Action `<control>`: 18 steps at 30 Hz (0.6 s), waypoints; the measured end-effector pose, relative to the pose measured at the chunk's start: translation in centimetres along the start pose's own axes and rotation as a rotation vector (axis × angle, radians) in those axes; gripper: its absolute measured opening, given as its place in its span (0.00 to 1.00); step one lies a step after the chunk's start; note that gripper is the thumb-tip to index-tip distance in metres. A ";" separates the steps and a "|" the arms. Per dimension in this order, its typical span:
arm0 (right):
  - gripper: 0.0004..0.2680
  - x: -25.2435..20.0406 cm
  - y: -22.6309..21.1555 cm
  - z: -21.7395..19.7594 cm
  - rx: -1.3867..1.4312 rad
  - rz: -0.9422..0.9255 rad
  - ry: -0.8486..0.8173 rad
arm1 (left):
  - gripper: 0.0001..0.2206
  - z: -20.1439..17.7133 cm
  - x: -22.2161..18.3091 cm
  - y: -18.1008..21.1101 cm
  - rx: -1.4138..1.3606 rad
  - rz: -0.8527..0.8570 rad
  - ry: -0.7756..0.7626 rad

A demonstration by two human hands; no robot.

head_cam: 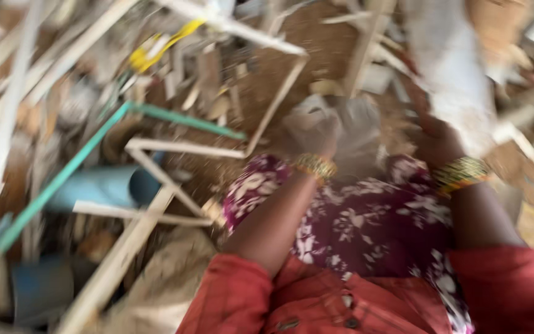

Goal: The person cleans and sands several plastic pipes and elbow joints by hand and using a tool among a pile of scrap materials.

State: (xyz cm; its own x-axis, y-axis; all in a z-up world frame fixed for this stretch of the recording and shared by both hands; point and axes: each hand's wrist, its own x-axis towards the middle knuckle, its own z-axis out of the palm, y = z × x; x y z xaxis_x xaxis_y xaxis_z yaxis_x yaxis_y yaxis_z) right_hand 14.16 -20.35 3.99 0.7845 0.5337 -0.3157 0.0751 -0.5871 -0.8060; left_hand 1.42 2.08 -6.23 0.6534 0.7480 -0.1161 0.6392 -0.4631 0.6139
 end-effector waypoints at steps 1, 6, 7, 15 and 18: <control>0.17 -0.9 -0.2 -0.3 0.025 0.039 0.041 | 0.13 -0.5 0.8 0.2 0.080 -0.067 0.116; 0.17 -2.3 -2.6 -1.1 -0.087 0.096 0.083 | 0.28 -6.2 2.4 -0.1 -1.195 -0.634 0.430; 0.16 -2.3 -2.8 -1.2 -0.100 0.118 0.097 | 0.29 -5.5 2.2 0.3 -1.241 -0.593 0.373; 0.13 -2.2 0.8 -6.3 0.068 -0.123 0.415 | 0.11 5.2 2.2 -2.1 -0.129 0.481 0.070; 0.08 1.2 7.8 -10.9 0.088 -0.063 0.521 | 0.16 3.0 0.0 -1.2 -0.328 0.269 -0.360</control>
State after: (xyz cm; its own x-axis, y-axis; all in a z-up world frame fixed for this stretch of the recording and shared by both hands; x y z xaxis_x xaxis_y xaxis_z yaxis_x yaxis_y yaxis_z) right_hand 22.40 -30.90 2.75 0.9836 0.1800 0.0076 0.0978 -0.4978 -0.8617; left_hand 1.85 1.21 -9.35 0.9103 0.3873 -0.1464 0.3090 -0.4001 0.8628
